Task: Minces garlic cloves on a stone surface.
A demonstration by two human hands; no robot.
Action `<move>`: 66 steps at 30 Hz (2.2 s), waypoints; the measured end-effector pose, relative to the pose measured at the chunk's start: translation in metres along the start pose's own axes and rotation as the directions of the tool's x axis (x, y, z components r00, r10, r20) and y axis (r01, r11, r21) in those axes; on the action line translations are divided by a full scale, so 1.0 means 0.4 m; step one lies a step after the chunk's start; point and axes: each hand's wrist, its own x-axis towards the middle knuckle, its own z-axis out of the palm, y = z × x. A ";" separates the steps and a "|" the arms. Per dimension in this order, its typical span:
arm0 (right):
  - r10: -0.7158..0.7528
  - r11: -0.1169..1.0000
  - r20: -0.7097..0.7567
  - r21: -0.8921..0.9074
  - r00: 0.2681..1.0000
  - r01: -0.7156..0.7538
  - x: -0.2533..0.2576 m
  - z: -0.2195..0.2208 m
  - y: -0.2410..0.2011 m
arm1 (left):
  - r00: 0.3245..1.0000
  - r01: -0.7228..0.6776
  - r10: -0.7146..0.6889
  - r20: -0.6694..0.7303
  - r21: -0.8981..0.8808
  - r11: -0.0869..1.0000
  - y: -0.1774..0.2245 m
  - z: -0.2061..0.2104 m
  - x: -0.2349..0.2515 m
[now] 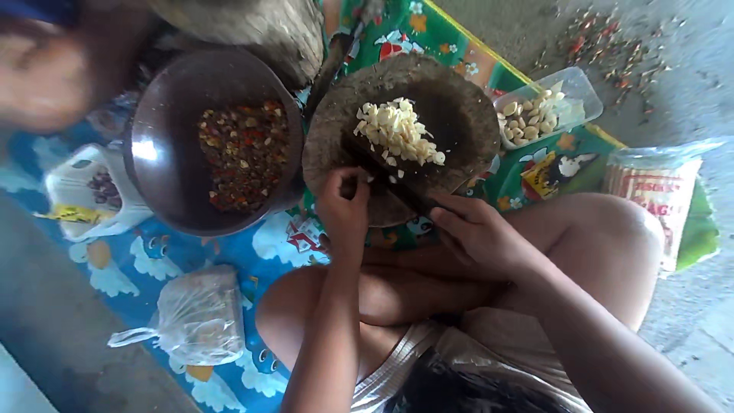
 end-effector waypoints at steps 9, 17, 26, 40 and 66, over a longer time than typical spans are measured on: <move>0.023 0.988 -0.093 0.154 0.995 -0.008 -0.003 0.010 0.010 | 0.981 -0.015 -0.034 0.189 0.253 0.967 0.059 -0.019 0.053; 0.014 0.971 -0.110 0.237 0.994 0.013 -0.038 0.011 0.014 | 0.959 0.097 -0.198 0.204 0.422 0.902 0.090 -0.032 0.170; -0.077 0.996 -0.140 0.033 0.987 0.083 -0.037 0.036 0.012 | 0.958 0.046 -0.127 0.258 0.298 0.953 0.099 -0.049 0.111; -0.111 0.902 -0.178 -0.430 0.978 0.024 -0.118 0.105 0.004 | 0.940 0.261 -0.332 0.081 0.455 0.851 0.149 -0.018 0.075; -0.007 0.862 -0.091 -0.505 0.996 -0.040 -0.056 0.094 -0.046 | 0.979 0.200 -0.203 -0.019 0.283 0.938 0.073 0.003 0.011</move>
